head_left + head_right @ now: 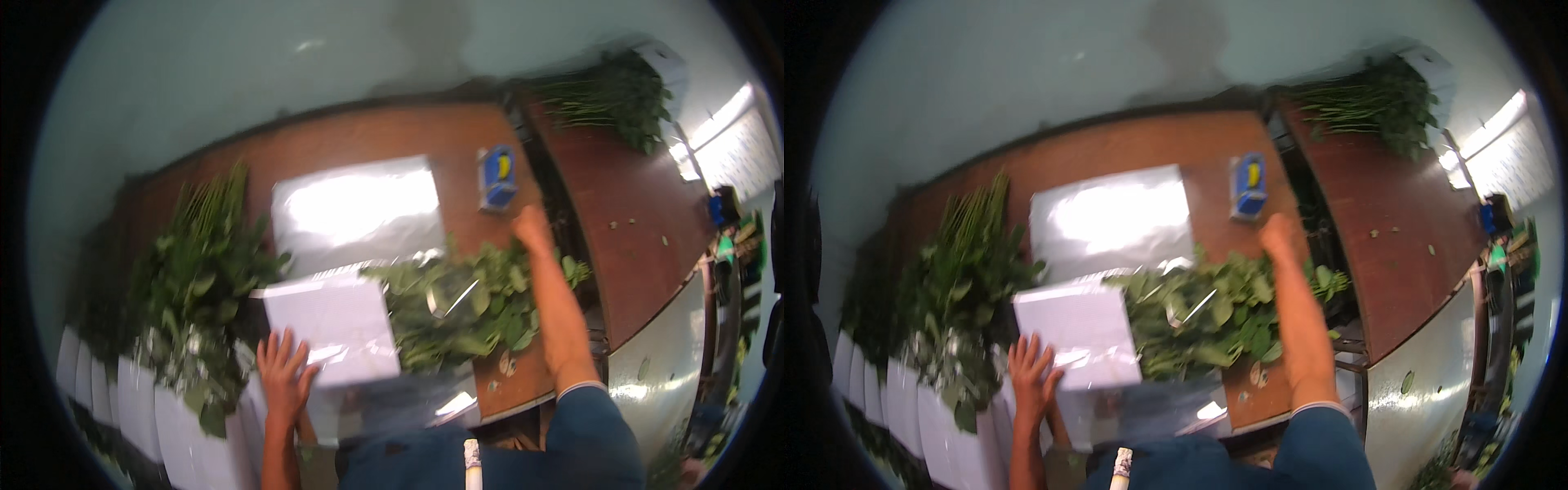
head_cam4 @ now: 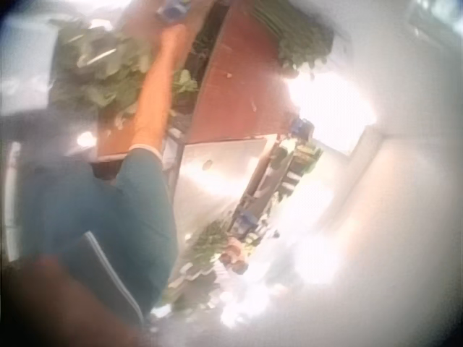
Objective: The person repeatedly wraps bunches of green leafy stems in white paper and clear plastic film, then seals each bundle with tape from a dispenser. The wrapped bundles are placed on the table as the process continues.
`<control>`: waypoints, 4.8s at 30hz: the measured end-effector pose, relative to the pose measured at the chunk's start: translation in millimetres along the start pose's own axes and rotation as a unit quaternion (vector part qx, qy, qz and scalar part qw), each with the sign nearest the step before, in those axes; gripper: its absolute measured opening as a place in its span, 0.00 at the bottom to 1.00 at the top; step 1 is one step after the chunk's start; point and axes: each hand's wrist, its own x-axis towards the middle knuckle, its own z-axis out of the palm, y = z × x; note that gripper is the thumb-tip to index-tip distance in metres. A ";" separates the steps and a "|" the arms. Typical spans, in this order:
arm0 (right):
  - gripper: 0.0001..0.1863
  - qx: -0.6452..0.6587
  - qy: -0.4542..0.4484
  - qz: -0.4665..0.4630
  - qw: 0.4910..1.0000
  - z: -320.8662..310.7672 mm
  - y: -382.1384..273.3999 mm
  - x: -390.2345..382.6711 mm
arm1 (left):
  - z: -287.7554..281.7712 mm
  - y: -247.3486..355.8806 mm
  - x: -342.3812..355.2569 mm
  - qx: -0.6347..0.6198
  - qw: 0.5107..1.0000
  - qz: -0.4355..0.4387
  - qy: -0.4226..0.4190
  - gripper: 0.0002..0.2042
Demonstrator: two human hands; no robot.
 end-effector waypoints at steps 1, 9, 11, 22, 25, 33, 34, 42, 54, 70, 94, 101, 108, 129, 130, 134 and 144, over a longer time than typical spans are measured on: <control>0.14 0.030 -0.022 0.003 0.999 7.4 16.3 8.5 | 0.8 -1.1 3.4 -0.010 1.000 0.011 0.007 0.22; 0.12 0.590 -0.269 -0.141 0.748 -63.1 -184.8 -277.2 | -7.9 -7.5 -6.1 -0.074 0.997 0.008 0.014 0.22; 0.13 0.621 -0.317 -0.122 0.706 -37.7 -231.1 -344.9 | -8.2 -15.5 -12.1 -0.098 0.995 0.020 0.014 0.22; 0.13 0.533 -0.278 -0.091 0.794 27.2 -284.0 -401.6 | -16.8 -21.8 -27.7 -0.072 0.995 0.056 0.041 0.39; 0.12 0.572 -0.294 -0.078 0.762 27.4 -280.6 -404.5 | -16.6 -26.2 -21.3 -0.081 0.995 0.053 -0.001 0.45; 0.13 0.615 -0.297 -0.051 0.729 28.0 -272.5 -420.3 | -11.3 -25.1 -22.8 -0.086 0.996 -0.010 -0.011 0.47; 0.15 0.625 -0.284 -0.030 0.727 22.0 -271.4 -426.8 | -11.1 -24.7 -22.9 -0.086 0.996 -0.019 -0.013 0.46; 0.10 0.562 -0.310 -0.080 0.762 32.4 -249.5 -439.6 | -2.8 -27.1 -19.9 -0.072 0.997 -0.027 -0.027 0.41; 0.11 0.443 -0.355 -0.206 0.797 19.5 -198.2 -461.0 | -10.8 -50.7 -18.5 -0.111 0.985 0.026 -0.132 0.47; 0.08 0.477 0.026 -0.122 0.870 -13.9 -59.4 -369.0 | -21.8 14.1 -27.1 -0.012 0.999 -0.023 0.026 0.32; 0.09 0.413 -0.148 -0.439 0.784 -5.5 -0.4 -245.3 | 137.0 202.3 12.5 -0.109 0.961 0.158 0.198 0.08; 0.10 0.394 -0.152 -0.323 0.847 5.7 -16.5 -250.0 | 123.4 184.5 74.7 -0.198 0.970 -0.036 -0.137 0.08; 0.12 0.348 -0.196 -0.268 0.877 19.0 -30.1 -226.2 | 141.5 188.4 45.9 0.004 0.976 0.203 0.075 0.22; 0.03 0.159 0.013 -0.590 0.791 24.0 -59.1 -151.7 | 161.1 170.7 73.2 -0.122 0.985 0.118 -0.024 0.06; 0.01 0.135 0.013 -0.586 0.799 24.5 -55.7 -163.2 | 162.9 170.0 72.4 -0.129 0.985 0.113 -0.010 0.06; 0.08 0.046 0.087 -0.570 0.816 39.0 -49.0 -202.5 | 163.3 172.6 74.1 -0.147 0.986 0.075 -0.008 0.06; 0.13 0.077 0.100 -0.559 0.820 45.1 -43.1 -217.0 | 155.7 172.3 87.2 -0.047 0.984 0.170 0.034 0.23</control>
